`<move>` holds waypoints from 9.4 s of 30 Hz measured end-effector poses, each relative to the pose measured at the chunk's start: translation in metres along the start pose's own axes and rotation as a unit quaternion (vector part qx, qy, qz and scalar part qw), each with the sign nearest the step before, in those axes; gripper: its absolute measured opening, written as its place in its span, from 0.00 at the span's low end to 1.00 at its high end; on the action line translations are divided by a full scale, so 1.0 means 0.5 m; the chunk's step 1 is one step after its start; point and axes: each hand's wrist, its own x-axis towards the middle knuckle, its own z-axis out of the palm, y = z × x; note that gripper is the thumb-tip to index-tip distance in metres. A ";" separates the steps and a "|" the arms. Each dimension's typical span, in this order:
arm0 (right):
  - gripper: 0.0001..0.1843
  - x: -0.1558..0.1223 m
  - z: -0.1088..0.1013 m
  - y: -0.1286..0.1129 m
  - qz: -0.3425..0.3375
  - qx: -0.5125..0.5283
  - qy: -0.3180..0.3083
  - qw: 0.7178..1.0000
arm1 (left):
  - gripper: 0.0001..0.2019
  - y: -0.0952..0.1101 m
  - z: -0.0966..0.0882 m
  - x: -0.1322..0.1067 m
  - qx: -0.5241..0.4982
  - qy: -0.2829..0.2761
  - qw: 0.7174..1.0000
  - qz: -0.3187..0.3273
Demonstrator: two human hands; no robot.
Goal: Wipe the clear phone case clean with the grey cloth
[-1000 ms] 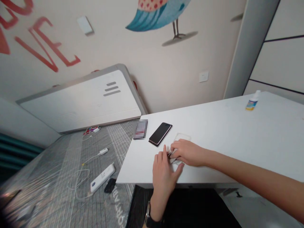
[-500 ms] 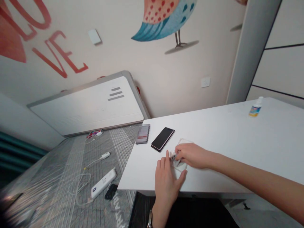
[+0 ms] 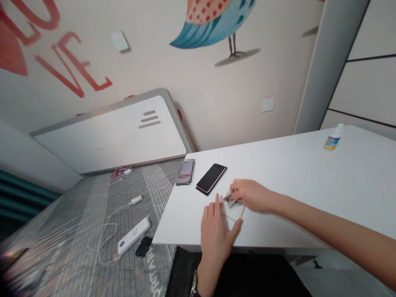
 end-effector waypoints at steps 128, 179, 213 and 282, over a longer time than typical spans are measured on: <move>0.13 0.013 0.026 -0.032 0.055 -0.021 0.034 0.998 | 0.45 -0.014 0.007 -0.009 -0.027 0.025 0.999 0.002; 0.16 -0.015 0.001 -0.083 0.040 0.182 0.010 0.982 | 0.44 -0.023 0.011 -0.013 -0.015 0.053 0.998 0.027; 0.13 -0.001 0.024 -0.042 0.077 0.041 0.044 0.995 | 0.45 -0.016 0.008 -0.010 -0.012 0.052 0.998 0.020; 0.09 0.010 0.036 -0.035 0.090 0.108 0.066 0.988 | 0.43 -0.024 0.010 -0.009 -0.033 0.047 0.998 0.032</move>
